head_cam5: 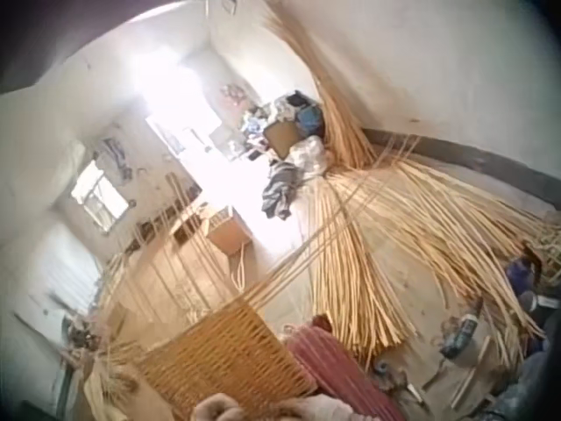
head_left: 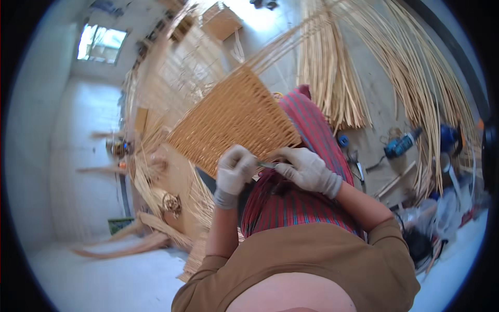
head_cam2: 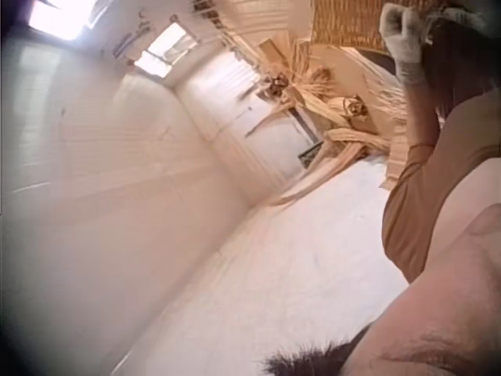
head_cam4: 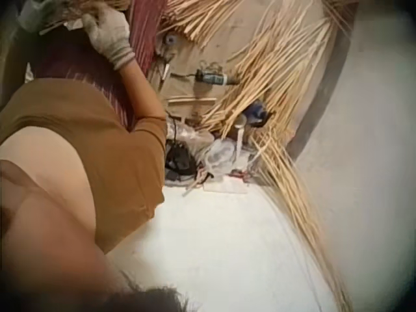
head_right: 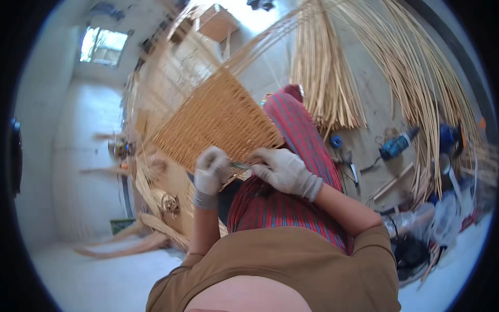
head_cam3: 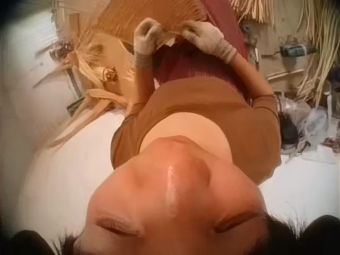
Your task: The recorder is weaving a wicker basket, using a tape measure to check dimensions and pliers to trim strands.
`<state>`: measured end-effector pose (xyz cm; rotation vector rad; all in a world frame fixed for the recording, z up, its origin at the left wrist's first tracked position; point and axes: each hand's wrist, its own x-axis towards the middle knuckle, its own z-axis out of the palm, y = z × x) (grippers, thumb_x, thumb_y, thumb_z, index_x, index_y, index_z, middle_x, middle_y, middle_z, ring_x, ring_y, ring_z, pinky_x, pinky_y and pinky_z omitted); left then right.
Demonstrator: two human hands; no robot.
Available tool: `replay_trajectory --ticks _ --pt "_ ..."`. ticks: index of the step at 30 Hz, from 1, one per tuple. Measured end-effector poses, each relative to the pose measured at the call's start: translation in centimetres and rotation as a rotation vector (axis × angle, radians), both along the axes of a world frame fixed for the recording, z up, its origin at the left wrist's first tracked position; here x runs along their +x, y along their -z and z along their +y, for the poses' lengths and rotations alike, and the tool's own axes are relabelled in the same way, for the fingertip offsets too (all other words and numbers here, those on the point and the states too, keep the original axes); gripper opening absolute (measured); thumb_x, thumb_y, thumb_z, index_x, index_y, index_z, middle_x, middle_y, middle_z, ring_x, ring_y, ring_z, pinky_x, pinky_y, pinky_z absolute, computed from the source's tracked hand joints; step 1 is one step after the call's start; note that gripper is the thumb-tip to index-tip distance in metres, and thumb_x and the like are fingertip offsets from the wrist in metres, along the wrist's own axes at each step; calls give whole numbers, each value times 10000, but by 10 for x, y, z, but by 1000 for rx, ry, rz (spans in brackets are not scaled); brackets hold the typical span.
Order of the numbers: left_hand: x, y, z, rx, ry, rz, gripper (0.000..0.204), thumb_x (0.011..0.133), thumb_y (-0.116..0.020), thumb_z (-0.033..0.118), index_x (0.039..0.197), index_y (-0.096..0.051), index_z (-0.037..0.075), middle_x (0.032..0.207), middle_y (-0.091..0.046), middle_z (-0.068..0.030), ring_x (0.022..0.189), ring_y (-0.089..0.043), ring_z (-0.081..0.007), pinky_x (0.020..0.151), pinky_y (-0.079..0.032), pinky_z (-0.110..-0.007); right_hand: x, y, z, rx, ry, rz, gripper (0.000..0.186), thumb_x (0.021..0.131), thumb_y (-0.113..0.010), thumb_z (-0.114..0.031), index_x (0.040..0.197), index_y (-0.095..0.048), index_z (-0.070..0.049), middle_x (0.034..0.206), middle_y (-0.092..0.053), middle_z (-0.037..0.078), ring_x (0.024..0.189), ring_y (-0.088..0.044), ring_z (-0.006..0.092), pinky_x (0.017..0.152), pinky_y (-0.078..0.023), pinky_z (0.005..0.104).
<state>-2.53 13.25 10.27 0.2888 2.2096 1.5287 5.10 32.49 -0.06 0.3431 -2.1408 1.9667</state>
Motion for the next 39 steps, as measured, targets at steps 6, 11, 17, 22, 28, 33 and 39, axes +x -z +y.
replay_trajectory --ticks 6,11,17,22,28,33,39 --pt "-41 -59 -69 326 -226 366 201 1022 -563 287 1009 -571 86 936 -605 -59 711 -513 -79 609 -443 -242 -12 16 4 533 -184 -252 292 934 -538 -322 909 -683 -69 866 -689 162 852 -662 370 772 -512 488" --pt "-78 -42 -99 109 -561 859 398 896 -749 140 1237 -561 61 1101 -618 -47 851 -588 -115 750 -505 -236 -29 9 -2 95 -372 -390 325 999 -469 -292 901 -670 -58 824 -692 107 833 -678 291 788 -530 379" --pt "-100 -26 -107 -76 -455 697 571 849 -758 55 1355 -494 59 1226 -556 -118 1005 -633 -199 791 -590 -285 -45 24 -19 -22 -425 -553 400 1049 -456 -297 859 -667 -16 766 -671 57 724 -645 144 696 -527 302" --pt "-126 -18 -123 -172 -496 744 576 816 -746 6 1334 -495 51 1140 -587 -125 905 -657 -191 751 -600 -313 -46 43 -25 -21 -337 -719 466 1044 -452 -360 816 -691 -31 724 -681 60 650 -644 163 664 -526 310" --pt "-173 4 -148 -241 -460 719 577 787 -827 132 1288 -559 36 1101 -661 -112 899 -656 -157 743 -572 -293 -59 69 -38 182 -257 -654 510 1003 -434 -395 751 -717 -54 736 -696 146 737 -693 279 755 -529 394" --pt "-204 12 -127 -184 -423 549 609 824 -823 150 1340 -526 27 1124 -672 -123 969 -658 -168 833 -543 -283 -60 62 -35 199 -212 -715 507 979 -442 -419 766 -730 -60 717 -691 153 743 -692 309 765 -529 407" --pt "-199 9 -116 -308 -444 598 622 815 -835 177 1339 -536 28 1136 -670 -137 972 -663 -180 835 -545 -290 -58 66 -34 190 -176 -749 520 977 -449 -440 781 -734 -51 699 -685 144 713 -687 296 737 -532 397"
